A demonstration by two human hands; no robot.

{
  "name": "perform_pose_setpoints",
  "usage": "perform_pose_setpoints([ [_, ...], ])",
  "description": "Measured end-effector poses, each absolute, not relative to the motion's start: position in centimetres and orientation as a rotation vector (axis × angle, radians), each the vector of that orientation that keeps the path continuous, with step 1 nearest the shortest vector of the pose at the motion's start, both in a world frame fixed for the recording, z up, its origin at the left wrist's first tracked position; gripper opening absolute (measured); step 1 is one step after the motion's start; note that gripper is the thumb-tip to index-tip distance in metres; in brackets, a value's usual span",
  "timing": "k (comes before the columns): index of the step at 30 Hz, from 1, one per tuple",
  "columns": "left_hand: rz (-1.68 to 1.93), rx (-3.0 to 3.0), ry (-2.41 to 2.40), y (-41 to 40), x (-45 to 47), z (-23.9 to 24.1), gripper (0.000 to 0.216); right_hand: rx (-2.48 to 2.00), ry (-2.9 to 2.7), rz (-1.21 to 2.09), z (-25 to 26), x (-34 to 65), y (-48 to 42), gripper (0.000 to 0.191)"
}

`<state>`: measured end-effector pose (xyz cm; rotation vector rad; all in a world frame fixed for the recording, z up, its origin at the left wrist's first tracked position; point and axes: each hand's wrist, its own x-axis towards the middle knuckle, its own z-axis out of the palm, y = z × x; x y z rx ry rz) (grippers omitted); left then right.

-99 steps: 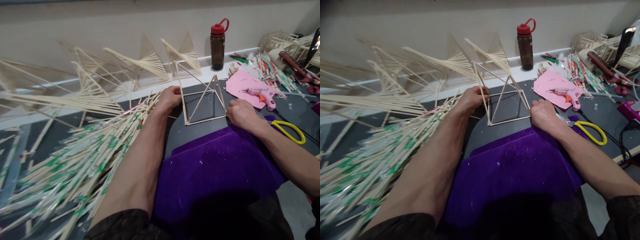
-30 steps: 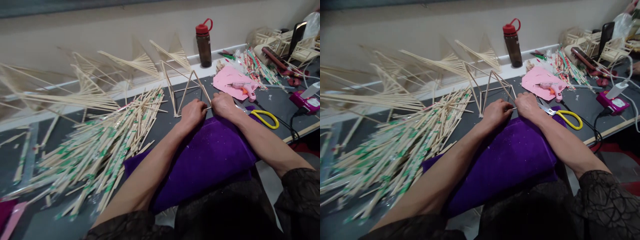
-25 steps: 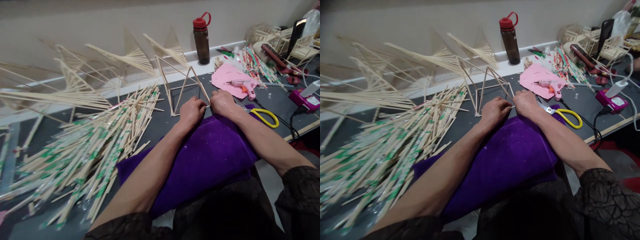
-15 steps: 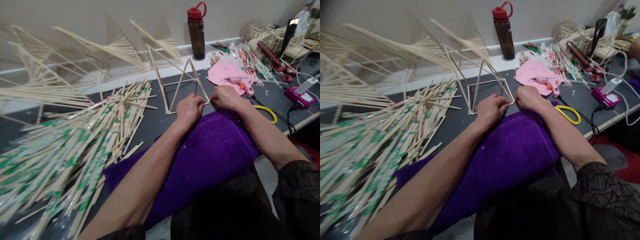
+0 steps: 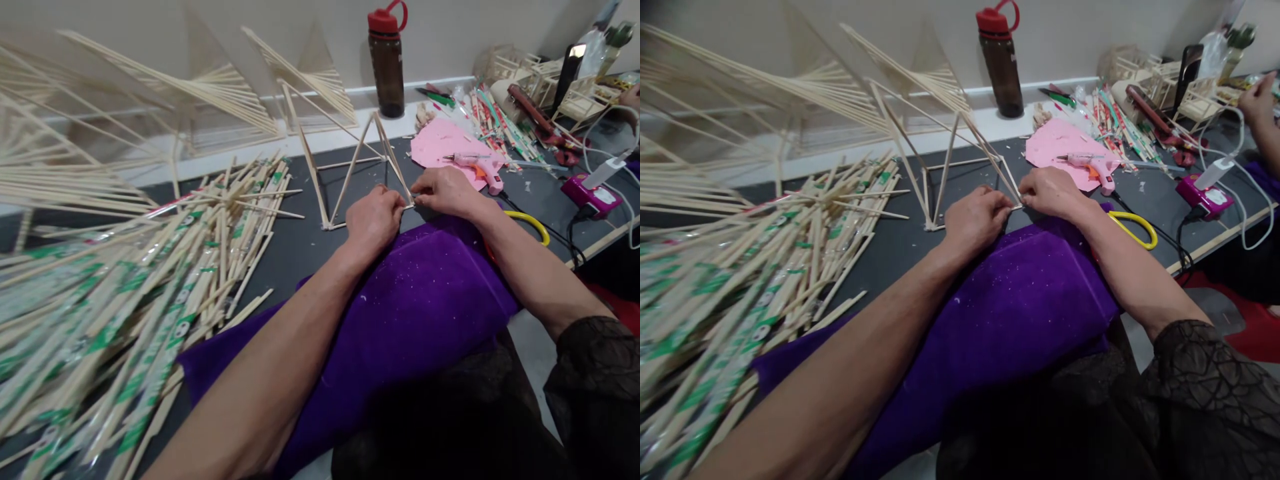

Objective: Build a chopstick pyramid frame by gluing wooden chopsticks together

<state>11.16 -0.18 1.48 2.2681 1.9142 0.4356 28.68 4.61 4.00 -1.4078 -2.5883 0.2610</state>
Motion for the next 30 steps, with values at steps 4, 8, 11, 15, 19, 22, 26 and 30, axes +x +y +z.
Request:
perform_pose_setpoints([
  [4,0.44,2.26,1.913,-0.2,11.2,1.6,0.028,-1.306,-2.475,0.4,3.4,28.4,5.1,0.029],
  [8,0.415,2.233,1.917,-0.4,11.5,2.1,0.03,-1.278,-2.45,0.449,3.1,28.3,5.6,0.027],
  [11,0.385,2.223,1.923,-0.5,11.6,2.3,0.031,-1.273,-2.454,0.439,3.0,28.3,5.9,0.027],
  [15,0.416,2.216,1.916,-0.3,11.4,2.1,0.03,-1.293,-2.465,0.416,2.8,28.1,6.0,0.028],
  [19,0.476,2.247,1.885,0.0,11.2,1.6,0.03,-1.329,-2.477,0.396,2.9,28.1,6.0,0.029],
  [22,0.482,2.252,1.897,-0.1,11.2,1.5,0.031,-1.363,-2.525,0.369,3.5,28.5,5.9,0.03],
  [26,0.481,2.246,1.894,-0.1,11.2,1.6,0.03,-1.456,-2.617,0.264,4.4,29.0,5.3,0.03],
  [30,0.505,2.241,1.891,-0.1,11.1,1.6,0.03,-1.506,-2.683,0.207,4.7,28.6,4.5,0.03],
])
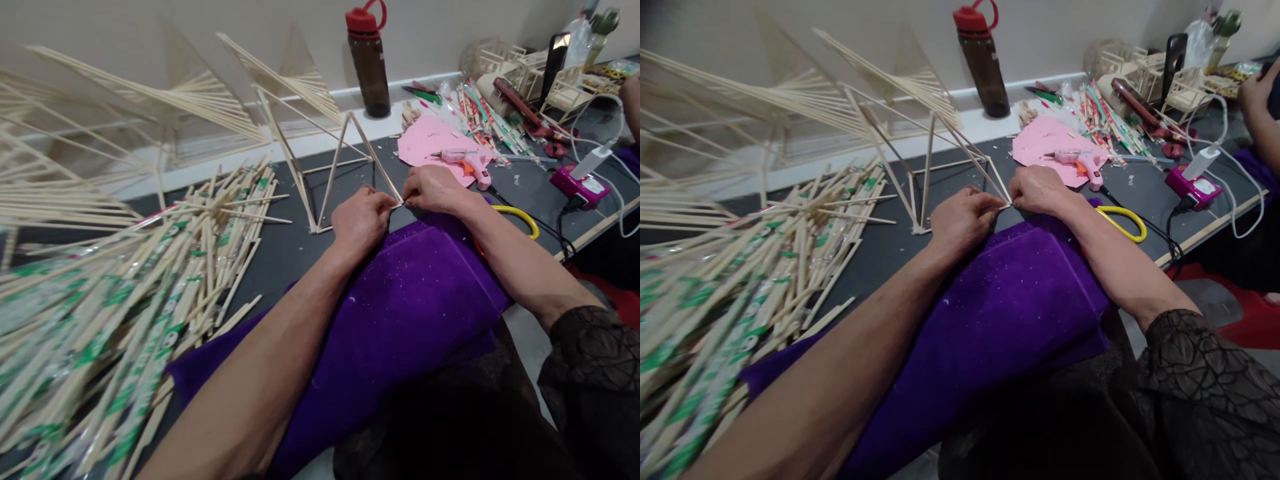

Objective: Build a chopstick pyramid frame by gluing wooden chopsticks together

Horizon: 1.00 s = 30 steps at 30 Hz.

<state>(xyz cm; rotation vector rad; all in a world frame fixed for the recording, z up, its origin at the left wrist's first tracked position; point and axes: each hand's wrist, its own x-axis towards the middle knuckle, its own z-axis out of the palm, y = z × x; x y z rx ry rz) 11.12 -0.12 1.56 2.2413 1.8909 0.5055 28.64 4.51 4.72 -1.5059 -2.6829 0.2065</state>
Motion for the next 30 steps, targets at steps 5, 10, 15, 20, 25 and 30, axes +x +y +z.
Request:
perform_pose_setpoints([
  [5,0.484,2.233,1.902,-0.2,11.2,1.6,0.03,-1.511,-2.686,0.123,4.6,28.1,4.1,0.03],
  [10,0.476,2.227,1.902,-0.1,11.1,1.5,0.031,-1.503,-2.712,0.082,4.6,28.0,4.0,0.034],
  [15,0.484,2.247,1.901,-0.1,11.1,1.5,0.03,-1.507,-2.728,0.066,4.4,27.7,4.0,0.035],
  [20,0.49,2.243,1.897,-0.1,11.0,1.5,0.029,-1.51,-2.722,0.032,4.5,28.1,4.1,0.035],
  [25,0.506,2.26,1.879,-0.1,10.9,1.4,0.028,-1.58,-2.653,0.08,5.0,28.9,4.2,0.033],
  [30,0.431,2.239,1.921,-0.1,11.2,1.7,0.031,-1.51,-2.523,0.062,5.7,29.3,4.3,0.032],
])
